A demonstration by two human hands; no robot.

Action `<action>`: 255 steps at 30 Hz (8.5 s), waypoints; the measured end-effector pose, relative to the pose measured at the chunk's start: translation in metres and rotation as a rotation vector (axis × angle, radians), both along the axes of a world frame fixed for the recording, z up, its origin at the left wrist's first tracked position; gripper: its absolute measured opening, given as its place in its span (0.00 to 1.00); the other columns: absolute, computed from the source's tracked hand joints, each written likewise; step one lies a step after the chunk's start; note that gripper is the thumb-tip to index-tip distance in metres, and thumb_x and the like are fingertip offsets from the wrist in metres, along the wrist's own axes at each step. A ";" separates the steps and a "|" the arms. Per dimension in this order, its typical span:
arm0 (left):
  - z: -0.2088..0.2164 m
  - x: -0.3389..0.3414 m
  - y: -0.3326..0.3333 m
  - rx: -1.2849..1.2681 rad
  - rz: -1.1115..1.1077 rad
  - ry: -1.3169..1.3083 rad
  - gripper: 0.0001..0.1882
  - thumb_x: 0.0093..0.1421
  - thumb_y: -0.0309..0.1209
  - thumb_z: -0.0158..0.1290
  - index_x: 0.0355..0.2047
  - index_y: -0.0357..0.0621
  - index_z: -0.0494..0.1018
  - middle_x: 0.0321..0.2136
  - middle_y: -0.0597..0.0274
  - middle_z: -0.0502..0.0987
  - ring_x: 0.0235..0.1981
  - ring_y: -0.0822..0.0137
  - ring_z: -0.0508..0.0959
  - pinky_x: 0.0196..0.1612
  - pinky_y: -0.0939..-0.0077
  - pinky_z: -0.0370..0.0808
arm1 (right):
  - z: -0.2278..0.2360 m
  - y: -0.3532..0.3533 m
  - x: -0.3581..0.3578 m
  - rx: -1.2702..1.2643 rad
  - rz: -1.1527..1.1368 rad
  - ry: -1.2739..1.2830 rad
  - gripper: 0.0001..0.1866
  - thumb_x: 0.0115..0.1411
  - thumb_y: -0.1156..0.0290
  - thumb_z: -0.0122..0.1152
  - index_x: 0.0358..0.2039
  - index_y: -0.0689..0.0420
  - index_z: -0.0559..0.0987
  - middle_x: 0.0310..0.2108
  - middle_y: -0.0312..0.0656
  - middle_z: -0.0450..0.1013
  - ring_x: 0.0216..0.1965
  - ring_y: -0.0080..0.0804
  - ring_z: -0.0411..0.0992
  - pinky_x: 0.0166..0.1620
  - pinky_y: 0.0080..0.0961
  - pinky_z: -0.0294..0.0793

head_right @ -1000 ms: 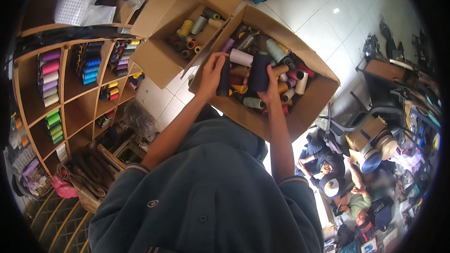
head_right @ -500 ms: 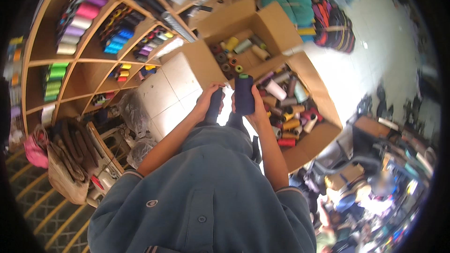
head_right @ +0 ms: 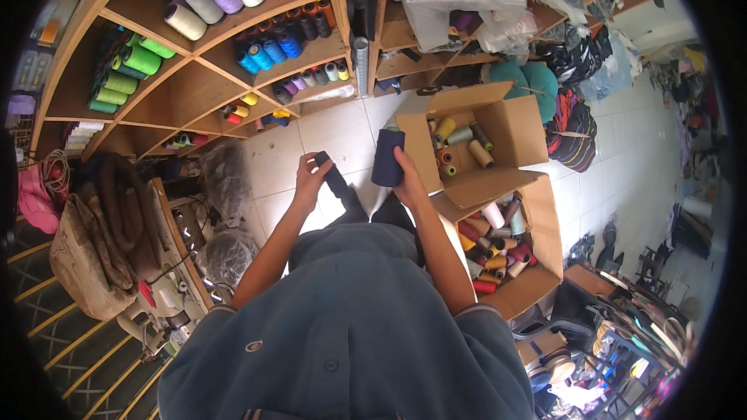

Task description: The person organizes thread spools by picking them up from a cardboard box and placing them onto a wooden shelf. The person handles spools of various colors, including blue, purple, and white, and arranges them in rows on the shelf.

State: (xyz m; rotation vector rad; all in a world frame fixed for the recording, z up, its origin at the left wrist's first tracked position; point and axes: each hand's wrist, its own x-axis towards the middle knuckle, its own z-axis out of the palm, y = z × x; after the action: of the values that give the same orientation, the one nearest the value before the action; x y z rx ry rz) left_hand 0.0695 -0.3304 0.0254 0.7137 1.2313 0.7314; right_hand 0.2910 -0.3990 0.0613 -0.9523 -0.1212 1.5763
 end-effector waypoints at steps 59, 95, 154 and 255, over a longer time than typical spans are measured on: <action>-0.059 0.035 0.382 1.165 -0.733 1.182 0.27 0.55 0.40 0.55 0.53 0.43 0.68 0.50 0.47 0.72 0.51 0.48 0.70 0.55 0.58 0.65 | -0.122 0.386 -0.038 0.155 -0.061 -1.435 0.29 0.44 0.78 0.69 0.49 0.58 0.70 0.41 0.55 0.73 0.45 0.55 0.71 0.45 0.41 0.72; -0.022 0.050 0.310 1.022 -0.643 0.983 0.15 0.55 0.27 0.51 0.44 0.41 0.71 0.41 0.51 0.73 0.44 0.50 0.72 0.47 0.57 0.68 | -0.152 0.371 -0.032 -0.274 0.202 -1.616 0.12 0.57 0.70 0.53 0.41 0.61 0.72 0.35 0.55 0.75 0.37 0.50 0.76 0.42 0.41 0.76; -0.128 -0.021 0.316 -0.155 0.513 0.514 0.28 0.57 0.36 0.51 0.56 0.35 0.61 0.27 0.47 0.80 0.20 0.60 0.82 0.15 0.74 0.76 | -0.039 0.069 -0.146 -0.187 0.294 -0.851 0.19 0.69 0.61 0.41 0.55 0.57 0.69 0.49 0.40 0.72 0.44 0.28 0.73 0.47 0.27 0.69; -0.083 0.339 0.053 0.233 -0.521 -0.013 0.14 0.63 0.38 0.52 0.41 0.40 0.71 0.32 0.65 0.74 0.31 0.75 0.73 0.34 0.80 0.71 | -0.043 0.000 0.263 -0.688 0.830 -1.372 0.19 0.59 0.60 0.49 0.40 0.62 0.78 0.42 0.55 0.75 0.44 0.47 0.75 0.45 0.36 0.76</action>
State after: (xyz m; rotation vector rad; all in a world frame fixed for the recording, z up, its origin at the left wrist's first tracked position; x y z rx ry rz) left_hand 0.4088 -0.2778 -0.0573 1.1648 0.8956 0.4448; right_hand 0.5538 -0.3992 0.0185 -2.6591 -1.0833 1.3512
